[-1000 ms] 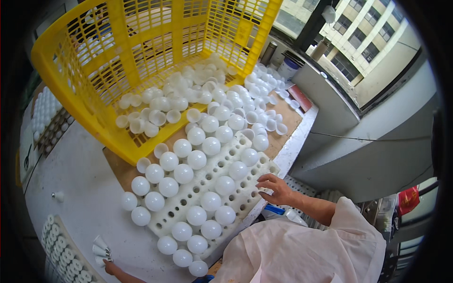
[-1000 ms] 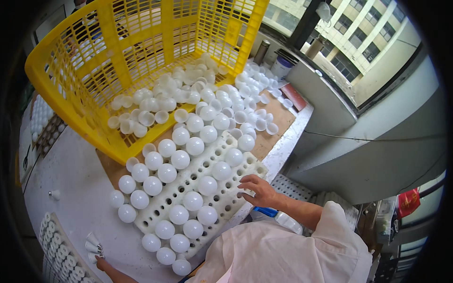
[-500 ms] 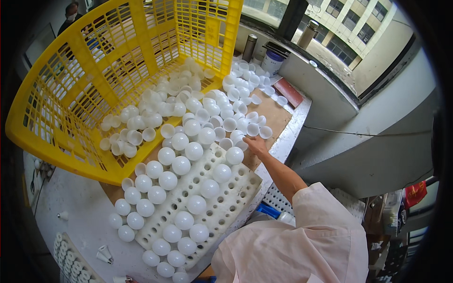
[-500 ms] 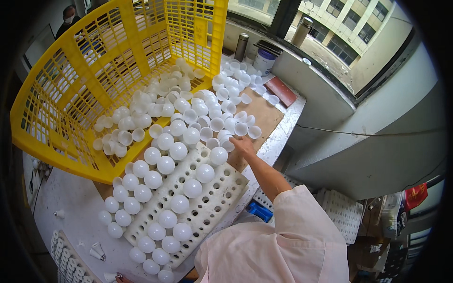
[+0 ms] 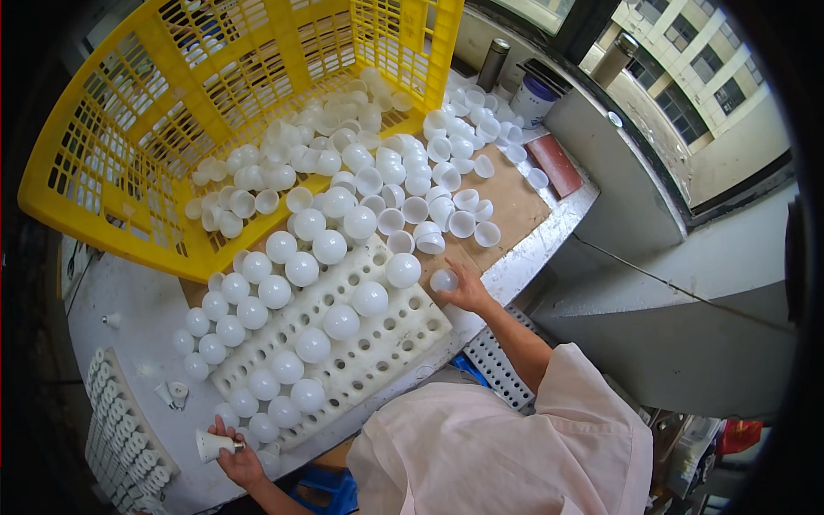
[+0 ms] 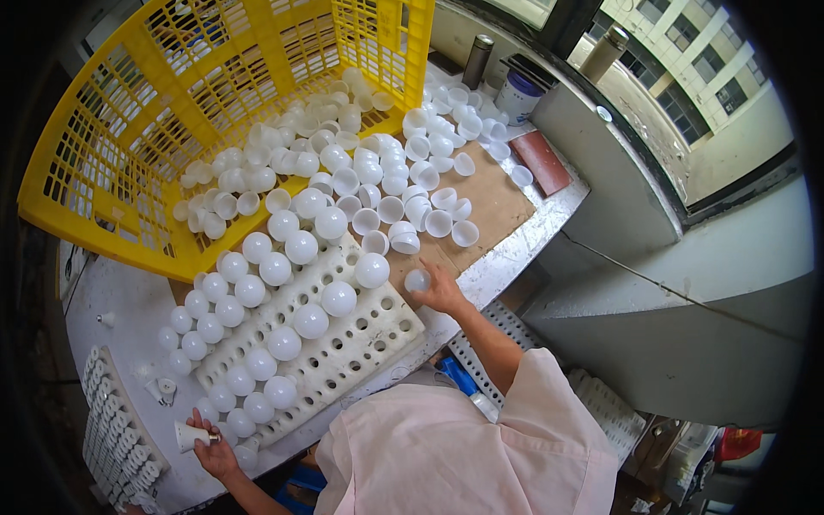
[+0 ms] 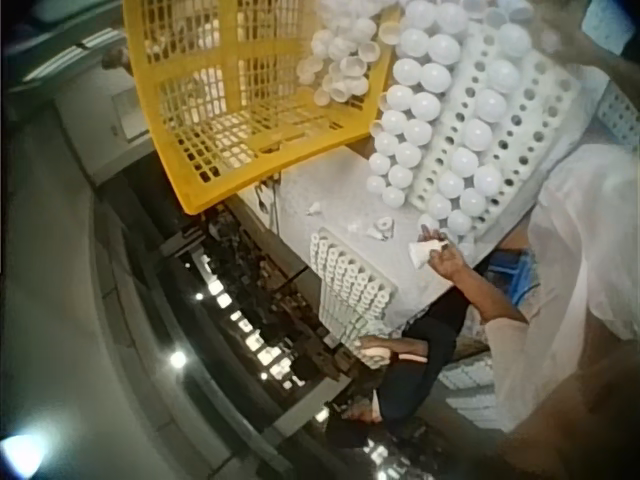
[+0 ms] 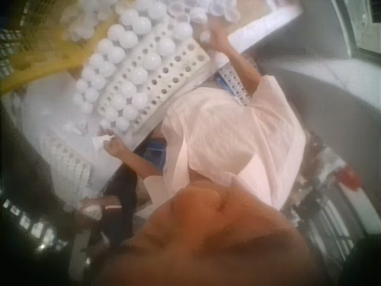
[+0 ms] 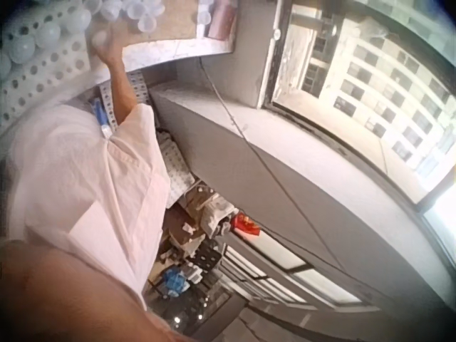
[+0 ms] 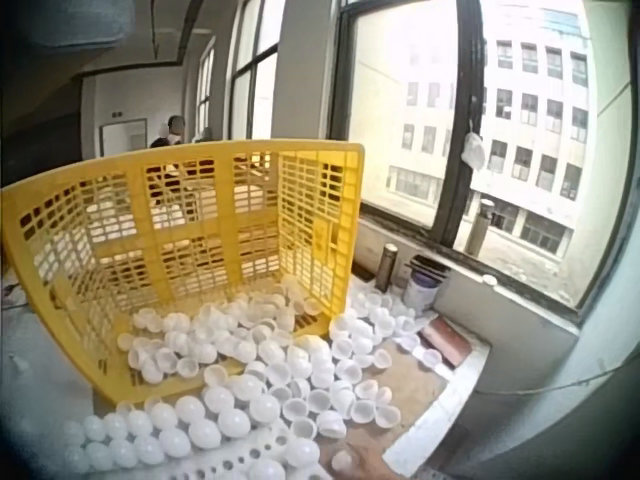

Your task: The person assembles light bulbs by attaching plastic bulb covers onto bulb bases by hand and placing the assembled bulbs into slots on a tray.

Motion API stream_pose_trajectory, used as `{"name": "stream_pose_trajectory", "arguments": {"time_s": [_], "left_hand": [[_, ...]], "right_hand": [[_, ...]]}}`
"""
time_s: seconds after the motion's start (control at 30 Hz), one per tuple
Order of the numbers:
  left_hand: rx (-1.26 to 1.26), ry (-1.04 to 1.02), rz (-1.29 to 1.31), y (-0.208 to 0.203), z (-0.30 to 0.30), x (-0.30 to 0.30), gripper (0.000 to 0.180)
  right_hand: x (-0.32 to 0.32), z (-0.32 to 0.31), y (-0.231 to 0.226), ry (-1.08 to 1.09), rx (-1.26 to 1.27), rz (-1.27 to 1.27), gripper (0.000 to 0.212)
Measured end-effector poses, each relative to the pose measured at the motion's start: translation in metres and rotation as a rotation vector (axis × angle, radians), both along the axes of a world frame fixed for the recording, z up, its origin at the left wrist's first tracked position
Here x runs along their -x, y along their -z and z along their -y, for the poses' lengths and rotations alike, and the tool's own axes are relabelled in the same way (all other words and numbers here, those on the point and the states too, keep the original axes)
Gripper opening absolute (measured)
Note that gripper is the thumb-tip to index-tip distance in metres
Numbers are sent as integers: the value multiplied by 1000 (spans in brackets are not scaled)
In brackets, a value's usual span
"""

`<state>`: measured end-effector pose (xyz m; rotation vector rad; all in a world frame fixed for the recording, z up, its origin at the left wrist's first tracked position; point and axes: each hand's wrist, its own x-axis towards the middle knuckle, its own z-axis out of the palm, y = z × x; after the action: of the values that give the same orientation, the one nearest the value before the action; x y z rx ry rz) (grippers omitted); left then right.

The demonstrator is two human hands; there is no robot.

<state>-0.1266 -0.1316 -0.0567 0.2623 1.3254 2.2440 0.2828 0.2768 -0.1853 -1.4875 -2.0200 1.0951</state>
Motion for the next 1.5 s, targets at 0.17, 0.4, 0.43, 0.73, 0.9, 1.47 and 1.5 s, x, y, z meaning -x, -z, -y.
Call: {"name": "stream_pose_trajectory", "arguments": {"time_s": [0.17,0.4,0.43,0.73,0.9,1.47,1.5], "left_hand": [[192,365,-113,-14,-66,-50,54],[520,810,-335,-40,-127,-114,45],[517,803,-326,-43,-137,-120,45],[638,1118,-481,-40,-146,-126,58],[584,1073,-488,-42,-129,-115,56],[705,1143,-562,-49,-108,-96,47],[733,1151,-574,-49,-107,-95,47]], "right_hand": [[-5,9,-27,-269,-156,582,69],[-7,28,-103,-47,640,-873,60],[2,36,-115,-167,628,-791,68],[74,96,-149,-555,1013,-762,84],[96,114,-162,-796,678,-597,82],[145,142,-176,-1126,218,-121,85],[146,144,-175,-1137,193,-120,85]]}}
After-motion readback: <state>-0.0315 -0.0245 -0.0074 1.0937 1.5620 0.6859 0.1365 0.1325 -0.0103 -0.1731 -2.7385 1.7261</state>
